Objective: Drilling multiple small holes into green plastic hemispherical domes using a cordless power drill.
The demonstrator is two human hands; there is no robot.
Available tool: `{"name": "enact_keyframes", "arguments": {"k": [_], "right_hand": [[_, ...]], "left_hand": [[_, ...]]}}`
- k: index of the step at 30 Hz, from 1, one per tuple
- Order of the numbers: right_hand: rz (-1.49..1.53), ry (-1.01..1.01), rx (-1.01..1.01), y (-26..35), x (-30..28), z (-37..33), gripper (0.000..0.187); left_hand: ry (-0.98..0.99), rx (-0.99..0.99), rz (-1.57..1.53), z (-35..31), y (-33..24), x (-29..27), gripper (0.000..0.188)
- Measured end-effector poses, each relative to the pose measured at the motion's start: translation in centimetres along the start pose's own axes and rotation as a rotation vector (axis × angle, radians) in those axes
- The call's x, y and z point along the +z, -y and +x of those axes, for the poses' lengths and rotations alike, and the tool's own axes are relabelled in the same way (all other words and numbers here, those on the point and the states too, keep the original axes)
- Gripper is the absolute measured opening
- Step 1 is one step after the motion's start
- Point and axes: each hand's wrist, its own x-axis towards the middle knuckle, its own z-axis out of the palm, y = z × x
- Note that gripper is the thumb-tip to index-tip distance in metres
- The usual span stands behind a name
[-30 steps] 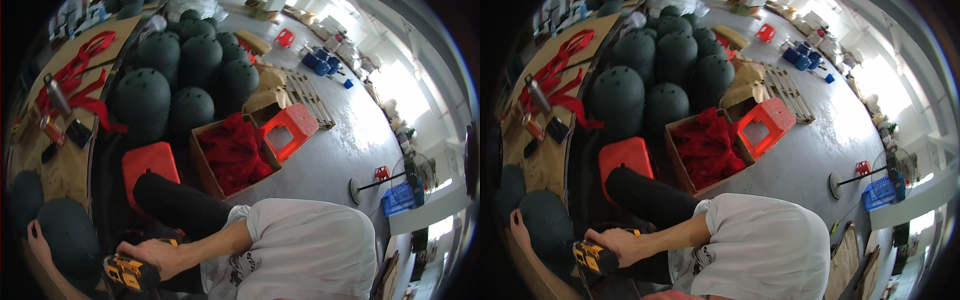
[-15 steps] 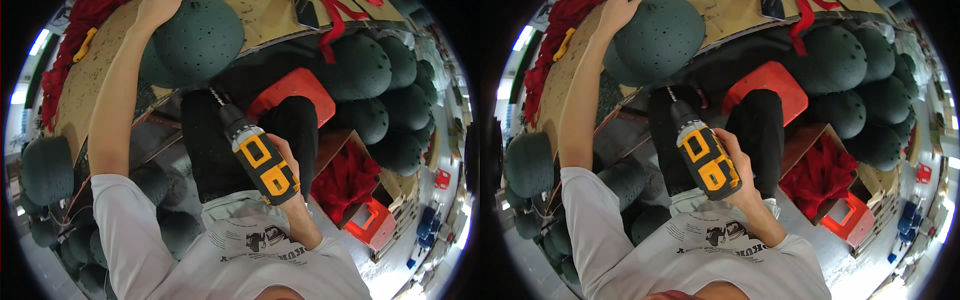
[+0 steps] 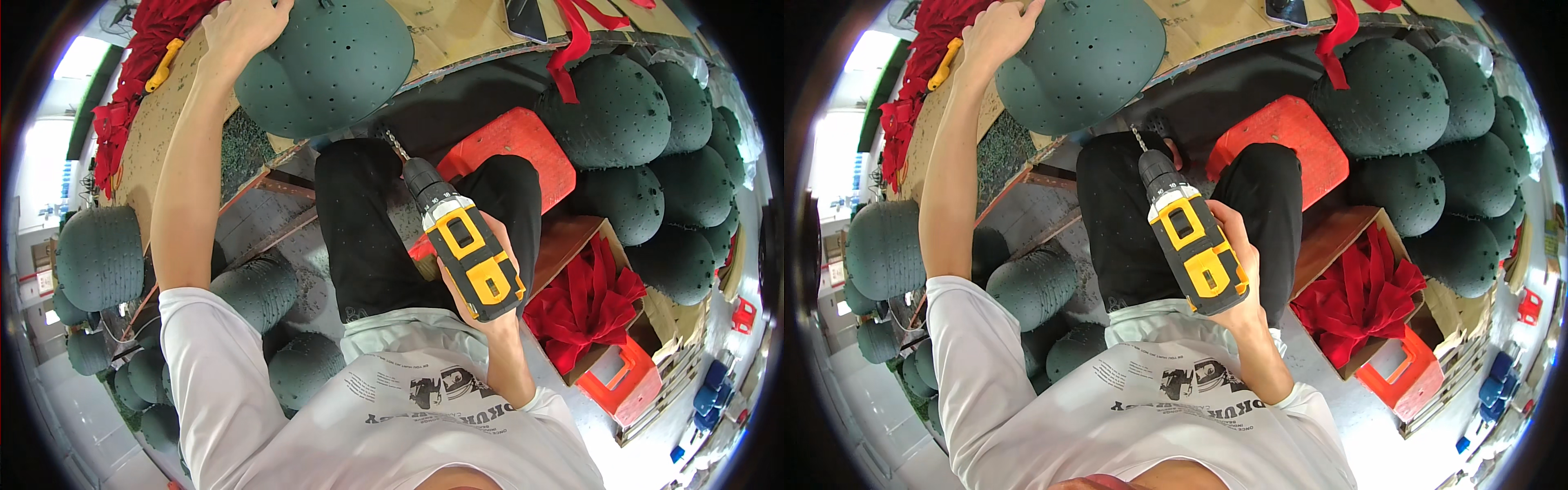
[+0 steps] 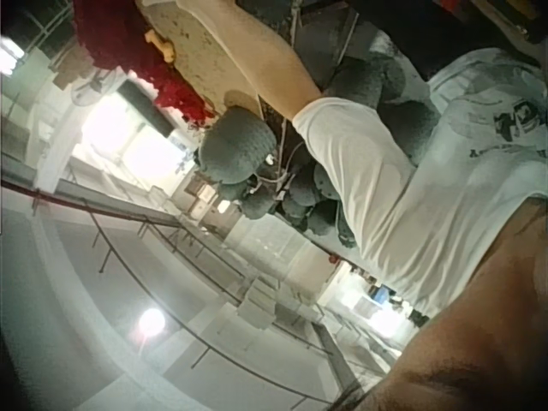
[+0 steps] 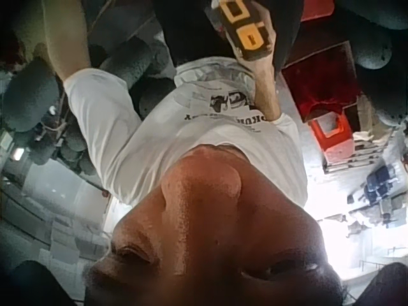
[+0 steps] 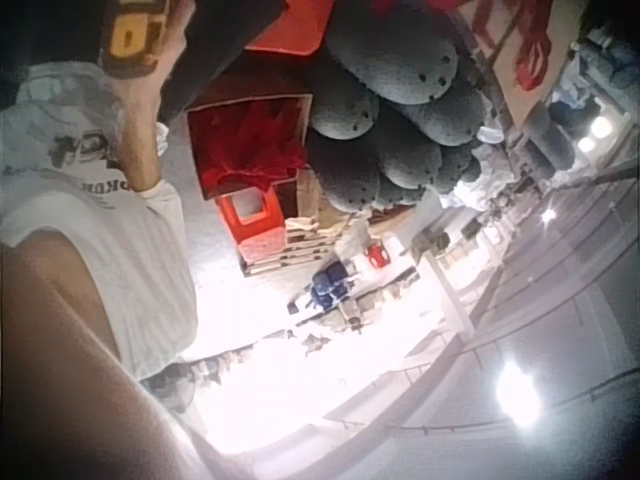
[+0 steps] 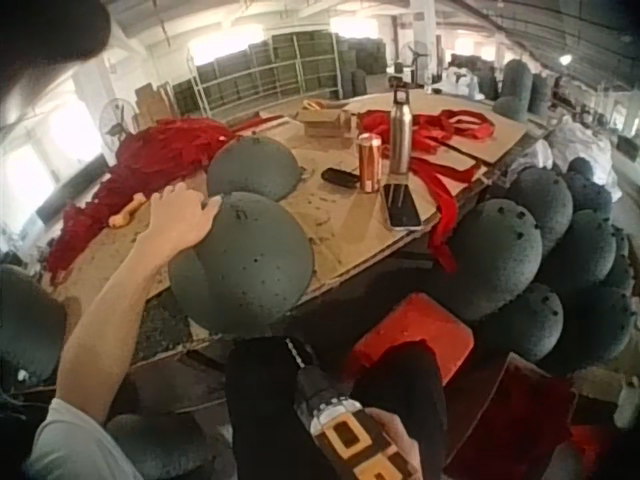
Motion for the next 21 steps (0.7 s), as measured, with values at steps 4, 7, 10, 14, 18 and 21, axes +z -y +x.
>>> {"name": "enact_keyframes", "arguments": {"k": [4,7,10,14,18,21], "right_hand": [[0.047,0.0,0.02,0.0,-0.2,-0.3,0.065],[0.075,0.005,0.037,-0.1,-0.2,-0.4,0.064],[0.068,0.001,0.002,0.0,-0.3,-0.2,0.063],[0.057,0.01,-0.004,0.4,-0.4,-0.1,0.063],[0.081,0.006,-0.009,0.2,-0.2,-0.2,0.063],[0.074,0.004,-0.027,0.0,0.0,0.0,0.063]], "left_hand": [[0.032,0.016,-0.049,0.3,0.7,0.0,0.052],[-0.001,0.021,-0.011,0.5,0.9,-0.8,0.05],[-0.01,0.021,-0.047,0.7,0.8,-1.7,0.048],[0.018,0.067,-0.022,0.9,0.8,-2.5,0.047],[0.006,0.083,-0.046,1.0,0.6,-2.5,0.048],[0.004,0.085,-0.054,1.2,0.5,-2.0,0.049]]}}
